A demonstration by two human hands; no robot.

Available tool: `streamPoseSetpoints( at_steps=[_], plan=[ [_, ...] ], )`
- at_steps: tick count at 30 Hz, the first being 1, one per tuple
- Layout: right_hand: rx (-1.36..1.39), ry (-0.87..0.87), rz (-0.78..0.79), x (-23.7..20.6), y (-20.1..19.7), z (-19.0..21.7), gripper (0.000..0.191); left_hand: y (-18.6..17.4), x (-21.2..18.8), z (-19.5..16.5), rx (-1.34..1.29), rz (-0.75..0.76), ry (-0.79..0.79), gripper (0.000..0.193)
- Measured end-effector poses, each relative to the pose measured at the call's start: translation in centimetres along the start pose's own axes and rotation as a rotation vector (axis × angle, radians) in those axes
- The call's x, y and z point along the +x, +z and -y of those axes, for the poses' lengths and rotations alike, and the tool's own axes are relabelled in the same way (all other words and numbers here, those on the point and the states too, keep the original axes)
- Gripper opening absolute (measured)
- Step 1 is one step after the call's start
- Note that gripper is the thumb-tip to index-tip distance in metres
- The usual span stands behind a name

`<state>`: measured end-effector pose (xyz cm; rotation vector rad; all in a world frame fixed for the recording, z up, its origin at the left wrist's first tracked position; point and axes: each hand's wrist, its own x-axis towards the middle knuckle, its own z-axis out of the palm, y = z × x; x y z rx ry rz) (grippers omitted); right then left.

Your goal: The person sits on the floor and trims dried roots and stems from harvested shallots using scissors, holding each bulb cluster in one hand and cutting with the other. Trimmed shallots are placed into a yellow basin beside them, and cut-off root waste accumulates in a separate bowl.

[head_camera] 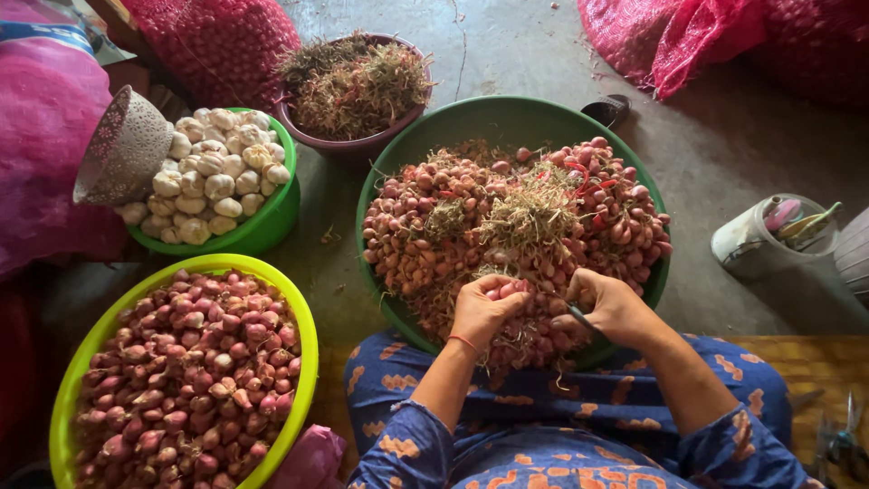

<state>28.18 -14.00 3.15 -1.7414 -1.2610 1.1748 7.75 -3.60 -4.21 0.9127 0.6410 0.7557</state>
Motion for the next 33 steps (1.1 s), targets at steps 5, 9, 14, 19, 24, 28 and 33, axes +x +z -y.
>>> streamPoseSetpoints(
  at_steps=[5, 9, 14, 19, 24, 28, 33],
  plan=[
    [0.097, -0.114, -0.078, 0.9, 1.0, 0.3, 0.054, 0.8, -1.0, -0.8, 0.012, -0.004, -0.032, 0.021],
    [0.399, -0.286, 0.081, 4.8, 5.8, 2.7, 0.056, -1.7, -2.3, -2.5, 0.001, -0.080, 0.066, 0.018],
    [0.256, -0.359, 0.399, 8.6, 14.5, 8.2, 0.058, -9.7, -8.1, -7.9, 0.299, -0.455, 0.399, 0.017],
    [0.092, -0.450, 0.475, 8.0, 20.4, 12.4, 0.057, -16.5, -16.7, -17.0, 1.455, -1.158, 0.457, 0.030],
    [0.114, -0.246, 0.265, 5.0, 15.6, 10.3, 0.050, -13.6, -15.0, -18.2, 1.661, -1.134, 0.884, 0.058],
    [0.071, -0.262, -0.165, 2.3, 6.4, 7.2, 0.049, -6.2, -8.3, -13.8, 1.221, -0.503, 0.813, 0.026],
    [0.270, -0.340, -0.453, -2.3, -4.1, 1.7, 0.042, 4.3, 0.1, -6.9, 1.118, -0.139, 0.794, 0.014]
  ],
)
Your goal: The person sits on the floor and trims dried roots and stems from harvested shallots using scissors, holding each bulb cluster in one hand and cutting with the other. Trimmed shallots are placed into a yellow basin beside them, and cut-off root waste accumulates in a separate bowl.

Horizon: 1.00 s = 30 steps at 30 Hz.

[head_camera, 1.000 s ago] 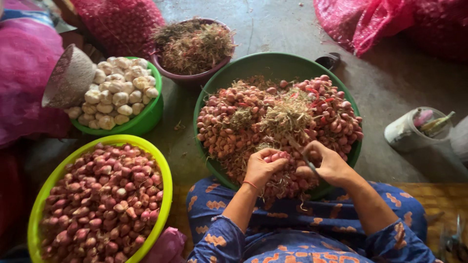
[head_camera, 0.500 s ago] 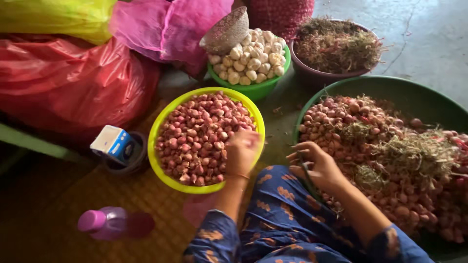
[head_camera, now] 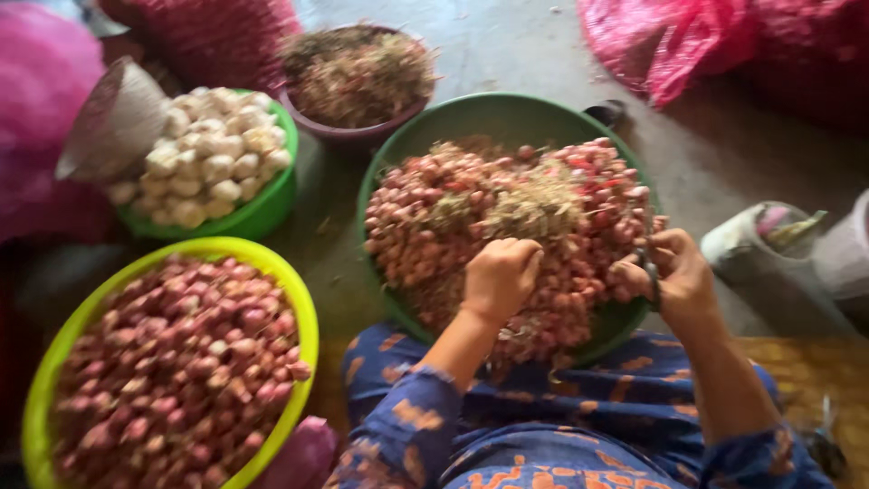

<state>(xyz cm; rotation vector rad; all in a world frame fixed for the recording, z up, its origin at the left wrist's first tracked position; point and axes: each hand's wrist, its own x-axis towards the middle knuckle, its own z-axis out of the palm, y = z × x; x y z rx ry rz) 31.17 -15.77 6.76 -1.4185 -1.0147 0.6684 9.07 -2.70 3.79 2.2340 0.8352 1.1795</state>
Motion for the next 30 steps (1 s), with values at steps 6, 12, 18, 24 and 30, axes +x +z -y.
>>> streamPoseSetpoints(
  at_steps=[6, 12, 18, 24, 30],
  plan=[
    [0.057, -0.024, 0.044, -1.6, -3.6, -4.3, 0.039, 7.9, 3.6, -0.7, 0.262, 0.129, -0.163, 0.045],
    [0.082, 0.223, 0.115, -0.4, -1.8, -5.5, 0.040, 6.3, 2.6, 2.1, 0.181, 0.138, -0.163, 0.049],
    [-0.015, 0.401, 0.441, -0.3, -0.2, -5.5, 0.043, 3.1, 0.3, 5.5, -0.424, 0.019, -0.450, 0.019],
    [-0.118, 0.597, 0.660, 1.0, 2.5, -3.9, 0.055, 1.4, -1.0, 5.9, -1.140, 0.011, -0.896, 0.016],
    [-0.116, 0.436, 0.639, 4.2, 5.2, -4.6, 0.056, 2.2, -1.6, 4.9, -1.086, -0.006, -0.814, 0.019]
  ],
)
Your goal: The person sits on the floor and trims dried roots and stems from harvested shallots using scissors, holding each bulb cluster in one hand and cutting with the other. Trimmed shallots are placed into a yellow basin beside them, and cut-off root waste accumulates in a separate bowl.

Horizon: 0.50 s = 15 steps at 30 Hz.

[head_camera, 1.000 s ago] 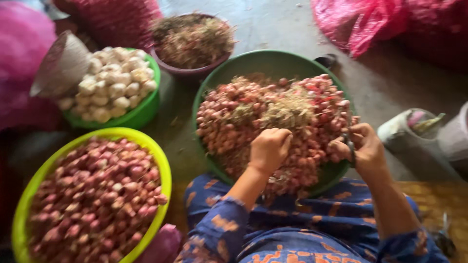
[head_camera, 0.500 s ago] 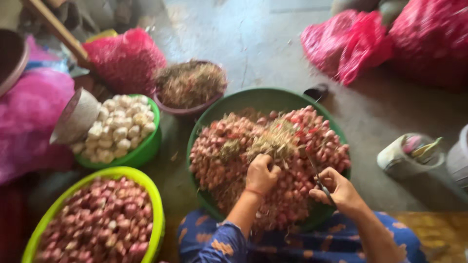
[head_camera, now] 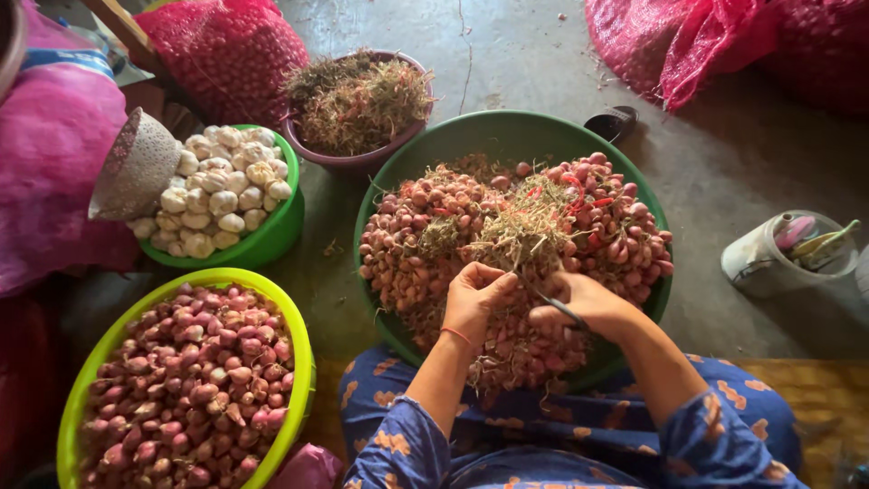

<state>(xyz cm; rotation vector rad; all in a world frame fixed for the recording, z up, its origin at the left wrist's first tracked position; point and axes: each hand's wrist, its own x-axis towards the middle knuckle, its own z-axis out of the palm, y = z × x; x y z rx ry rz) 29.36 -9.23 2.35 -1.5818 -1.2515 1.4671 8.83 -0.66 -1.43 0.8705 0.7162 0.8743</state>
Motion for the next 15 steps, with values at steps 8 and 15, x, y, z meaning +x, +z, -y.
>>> streamPoseSetpoints(
  at_steps=[8, 15],
  plan=[
    [0.045, -0.118, -0.013, 0.0, -0.4, -1.1, 0.048, -0.4, 0.2, 1.2, 0.181, -0.026, 0.100, 0.019],
    [0.092, -0.008, -0.081, 0.1, 0.0, -0.3, 0.054, 0.2, 0.6, 1.9, 0.348, 0.000, 0.153, 0.016]
  ],
)
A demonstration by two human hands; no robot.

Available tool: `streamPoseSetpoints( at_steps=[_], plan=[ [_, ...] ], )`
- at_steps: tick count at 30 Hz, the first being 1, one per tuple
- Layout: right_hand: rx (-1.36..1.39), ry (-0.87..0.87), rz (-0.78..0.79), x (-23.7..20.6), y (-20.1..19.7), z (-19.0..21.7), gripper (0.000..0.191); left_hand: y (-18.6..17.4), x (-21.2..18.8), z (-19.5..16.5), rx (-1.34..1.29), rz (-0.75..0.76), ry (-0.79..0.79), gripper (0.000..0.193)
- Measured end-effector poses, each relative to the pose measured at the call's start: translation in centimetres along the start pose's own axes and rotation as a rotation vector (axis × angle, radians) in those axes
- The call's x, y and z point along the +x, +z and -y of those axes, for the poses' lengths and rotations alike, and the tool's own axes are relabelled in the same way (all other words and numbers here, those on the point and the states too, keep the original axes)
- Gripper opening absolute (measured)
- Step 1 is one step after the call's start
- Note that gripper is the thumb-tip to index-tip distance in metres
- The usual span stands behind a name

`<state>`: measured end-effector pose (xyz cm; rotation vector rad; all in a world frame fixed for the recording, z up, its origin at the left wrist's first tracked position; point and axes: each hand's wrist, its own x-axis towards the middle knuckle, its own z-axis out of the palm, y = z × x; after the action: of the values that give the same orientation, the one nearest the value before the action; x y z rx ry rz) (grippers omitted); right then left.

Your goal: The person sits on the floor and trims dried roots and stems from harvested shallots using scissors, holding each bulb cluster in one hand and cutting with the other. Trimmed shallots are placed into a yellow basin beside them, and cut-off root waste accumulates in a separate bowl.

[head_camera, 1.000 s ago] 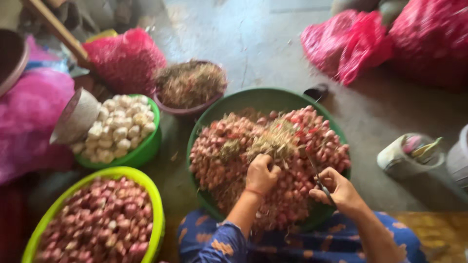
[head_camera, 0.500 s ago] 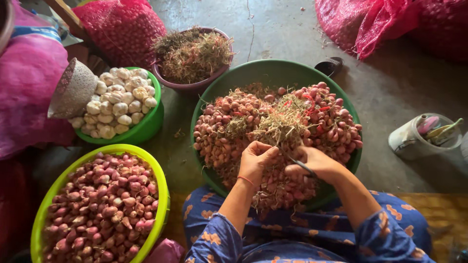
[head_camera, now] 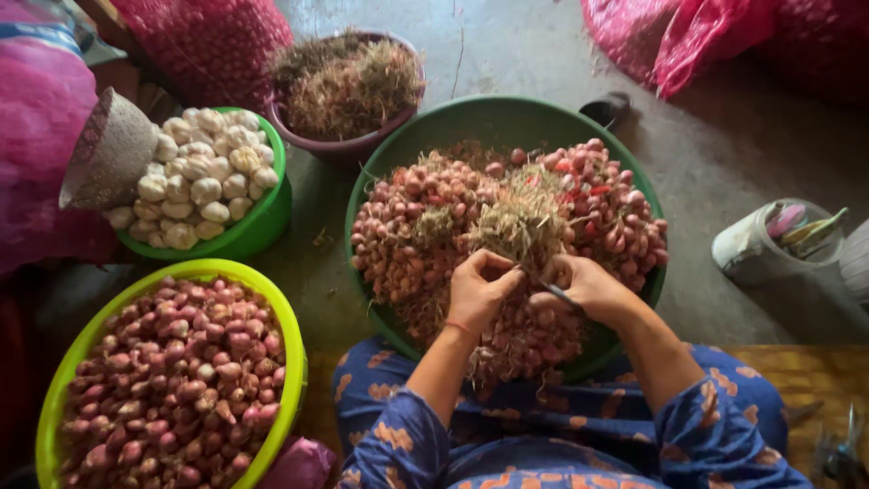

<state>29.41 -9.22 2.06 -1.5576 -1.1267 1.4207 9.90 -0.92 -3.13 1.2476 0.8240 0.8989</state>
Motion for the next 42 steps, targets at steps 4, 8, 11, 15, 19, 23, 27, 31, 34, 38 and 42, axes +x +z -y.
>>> streamPoseSetpoints(
  at_steps=[4, 8, 11, 15, 19, 23, 27, 31, 34, 38, 42],
  plan=[
    [0.067, -0.417, 0.041, -0.7, -0.4, 0.8, 0.058, 0.3, 0.8, -0.8, 0.386, -0.063, 0.356, 0.008],
    [-0.106, -0.032, -0.098, -2.6, -1.6, -0.8, 0.046, 1.3, 0.6, -1.9, 1.015, -0.010, 0.430, 0.025],
    [-0.172, 0.102, -0.061, -4.2, -3.0, -2.1, 0.047, 1.5, 1.0, -2.4, 1.081, -0.018, 0.476, 0.026],
    [-0.139, 0.179, 0.049, -5.7, -3.5, -2.8, 0.051, 0.1, 0.5, -2.7, 0.731, -0.015, 0.265, 0.021],
    [-0.127, 0.173, 0.104, -3.8, -2.0, -2.0, 0.056, -0.6, -0.3, -3.1, 0.403, 0.024, 0.042, 0.023],
    [0.012, 0.103, 0.078, -1.1, -0.8, -1.4, 0.053, -0.2, -0.8, -3.6, 0.414, 0.023, 0.047, 0.021],
    [-0.144, -0.014, -0.041, -1.0, -0.8, -1.5, 0.046, -0.4, -0.9, -3.3, 0.414, -0.084, 0.087, 0.014],
    [-0.067, 0.117, -0.137, -3.4, -2.4, -1.6, 0.045, -0.6, -0.9, -2.1, 0.697, -0.034, 0.386, 0.008],
    [-0.040, 0.118, -0.124, -4.6, -2.6, -1.9, 0.045, 0.8, -0.9, -1.3, 1.102, 0.071, 0.427, 0.006],
    [-0.095, 0.126, -0.053, -5.5, -3.0, -2.4, 0.045, 1.7, -0.6, -1.8, 1.240, 0.171, 0.382, 0.004],
    [-0.068, 0.162, -0.010, -6.6, -3.4, -2.6, 0.049, -0.2, -1.1, -3.6, 0.950, 0.190, 0.420, 0.024]
  ],
)
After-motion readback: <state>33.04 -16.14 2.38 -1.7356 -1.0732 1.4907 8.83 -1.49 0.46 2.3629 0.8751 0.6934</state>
